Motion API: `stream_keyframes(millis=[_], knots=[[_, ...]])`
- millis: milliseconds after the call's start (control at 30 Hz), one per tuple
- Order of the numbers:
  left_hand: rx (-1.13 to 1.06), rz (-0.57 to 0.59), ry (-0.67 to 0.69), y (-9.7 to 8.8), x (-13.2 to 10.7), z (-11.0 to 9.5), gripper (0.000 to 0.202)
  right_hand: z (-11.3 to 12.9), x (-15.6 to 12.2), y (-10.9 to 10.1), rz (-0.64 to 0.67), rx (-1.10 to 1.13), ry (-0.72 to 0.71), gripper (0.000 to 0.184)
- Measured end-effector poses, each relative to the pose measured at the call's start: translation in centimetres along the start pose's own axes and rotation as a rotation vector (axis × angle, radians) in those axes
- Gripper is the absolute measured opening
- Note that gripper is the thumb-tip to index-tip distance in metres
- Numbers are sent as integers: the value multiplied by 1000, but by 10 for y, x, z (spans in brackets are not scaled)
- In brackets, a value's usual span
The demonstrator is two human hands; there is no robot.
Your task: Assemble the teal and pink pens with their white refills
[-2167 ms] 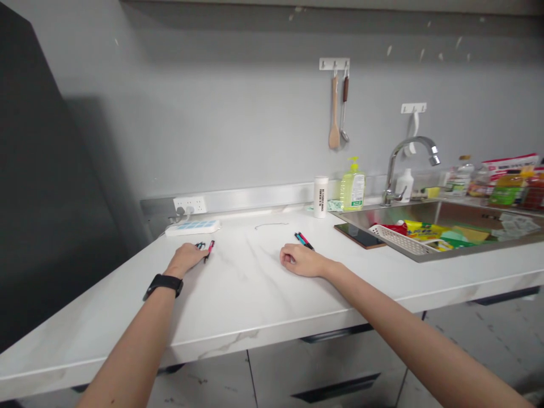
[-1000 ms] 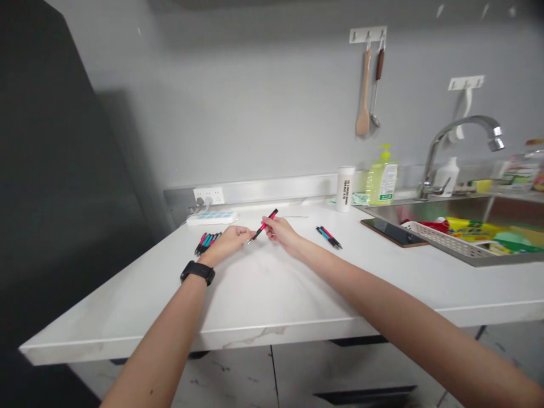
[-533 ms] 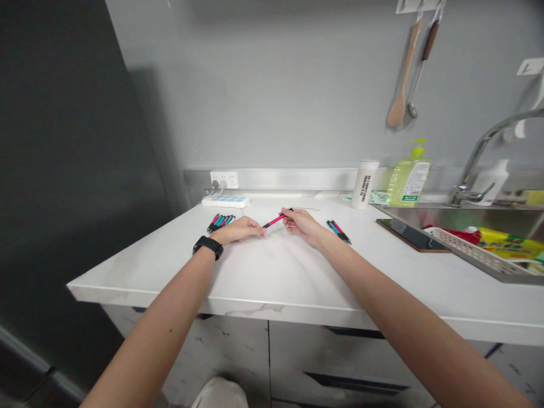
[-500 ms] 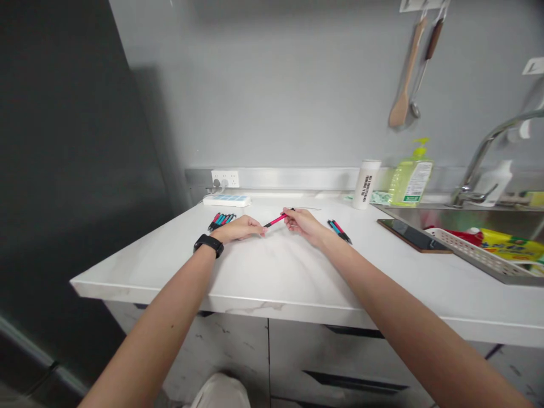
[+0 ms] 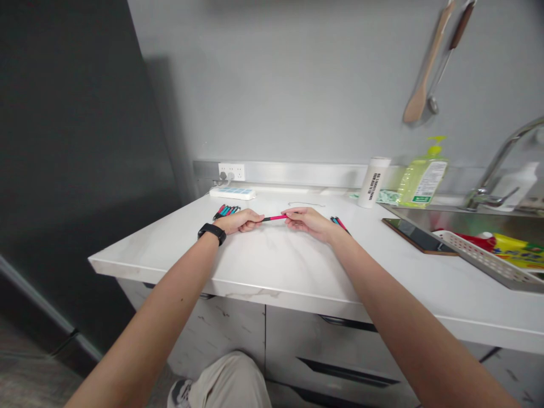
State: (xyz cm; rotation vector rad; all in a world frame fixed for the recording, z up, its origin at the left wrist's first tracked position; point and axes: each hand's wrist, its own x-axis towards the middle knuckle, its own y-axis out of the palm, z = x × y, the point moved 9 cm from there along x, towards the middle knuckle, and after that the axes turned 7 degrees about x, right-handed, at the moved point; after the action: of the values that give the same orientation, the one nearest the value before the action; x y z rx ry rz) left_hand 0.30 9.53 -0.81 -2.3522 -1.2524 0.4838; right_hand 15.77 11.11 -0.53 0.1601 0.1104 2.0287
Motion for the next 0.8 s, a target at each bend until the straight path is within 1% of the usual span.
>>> stream_keyframes(millis=[133, 300, 367, 500, 633, 700, 800], knots=[[-24, 0, -3, -2, 3, 4, 54, -5, 4, -2, 28, -69, -9, 12], [-51, -27, -82, -4, 9, 14, 53, 2, 10, -11, -26, -119, -120, 22], [-71, -51, -86, -5, 10, 14, 51, 2, 11, -11, -18, -95, -130, 21], [-106, -76, -101, -6, 9, 14, 50, -2, 10, -5, 32, -74, -107, 14], [-60, -86, -35, -6, 6, 8, 41, 1, 9, -12, -52, -143, -128, 24], [-32, -89, -13, -5, 4, 5, 38, 3, 9, -16, -105, -146, -131, 21], [3, -106, 20, -4, 1, -1, 36, 5, 8, -21, -165, -83, -114, 12]])
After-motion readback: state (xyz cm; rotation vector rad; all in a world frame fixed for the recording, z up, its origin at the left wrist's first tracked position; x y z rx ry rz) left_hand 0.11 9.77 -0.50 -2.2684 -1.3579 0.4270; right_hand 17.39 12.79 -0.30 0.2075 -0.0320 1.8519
